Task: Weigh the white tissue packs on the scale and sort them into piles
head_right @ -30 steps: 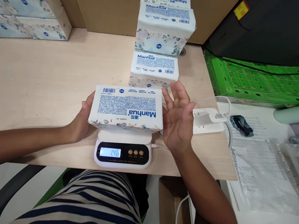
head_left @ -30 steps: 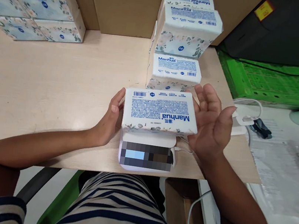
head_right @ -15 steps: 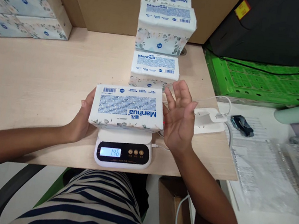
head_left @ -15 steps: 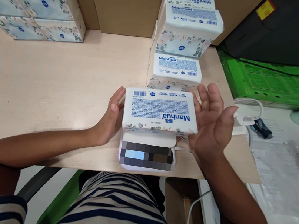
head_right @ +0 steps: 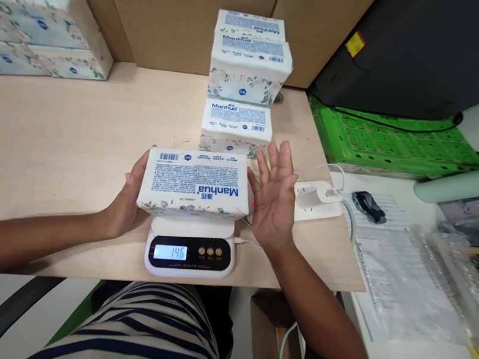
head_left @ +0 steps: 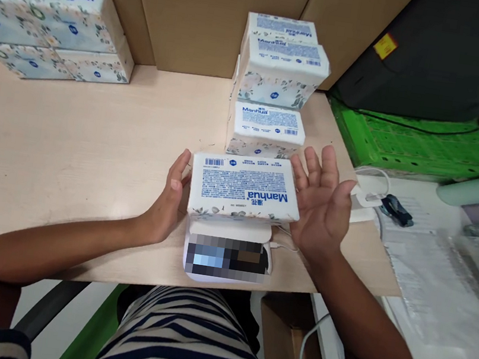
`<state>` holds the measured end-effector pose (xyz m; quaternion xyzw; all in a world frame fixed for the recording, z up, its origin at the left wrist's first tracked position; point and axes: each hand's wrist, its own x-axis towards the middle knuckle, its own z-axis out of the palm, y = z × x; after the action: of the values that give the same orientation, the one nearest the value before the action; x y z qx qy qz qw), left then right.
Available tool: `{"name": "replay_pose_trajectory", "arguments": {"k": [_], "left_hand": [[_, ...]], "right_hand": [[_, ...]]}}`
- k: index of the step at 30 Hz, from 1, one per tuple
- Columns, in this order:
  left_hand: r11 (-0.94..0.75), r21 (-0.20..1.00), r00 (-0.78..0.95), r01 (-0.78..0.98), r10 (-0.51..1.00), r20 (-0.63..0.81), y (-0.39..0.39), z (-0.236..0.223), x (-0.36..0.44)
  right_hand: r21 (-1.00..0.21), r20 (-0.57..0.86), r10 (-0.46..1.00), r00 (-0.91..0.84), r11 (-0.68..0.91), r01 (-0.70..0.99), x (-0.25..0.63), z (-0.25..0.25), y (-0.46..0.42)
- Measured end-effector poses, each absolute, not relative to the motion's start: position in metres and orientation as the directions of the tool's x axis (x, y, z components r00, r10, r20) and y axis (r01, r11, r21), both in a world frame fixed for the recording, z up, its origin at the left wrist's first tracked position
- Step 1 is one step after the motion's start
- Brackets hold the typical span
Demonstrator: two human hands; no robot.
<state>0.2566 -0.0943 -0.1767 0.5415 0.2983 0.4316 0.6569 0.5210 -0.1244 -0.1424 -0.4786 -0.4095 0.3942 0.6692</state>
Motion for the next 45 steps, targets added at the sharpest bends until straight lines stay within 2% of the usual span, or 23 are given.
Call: {"name": "replay_pose_trajectory", "arguments": {"k": [21, 45], "left_hand": [[0.007, 0.981, 0.468, -0.194, 0.879, 0.087, -0.092, -0.178, 0.252], [-0.009, 0.982, 0.487, -0.189, 0.867, 0.102, -0.091, -0.166, 0.258]], "right_hand": [[-0.938, 0.196, 0.887, 0.418, 0.293, -0.183, 0.523, -0.15, -0.116], [-0.943, 0.159, 0.912, 0.379, 0.254, -0.215, 0.524, -0.147, -0.117]]}}
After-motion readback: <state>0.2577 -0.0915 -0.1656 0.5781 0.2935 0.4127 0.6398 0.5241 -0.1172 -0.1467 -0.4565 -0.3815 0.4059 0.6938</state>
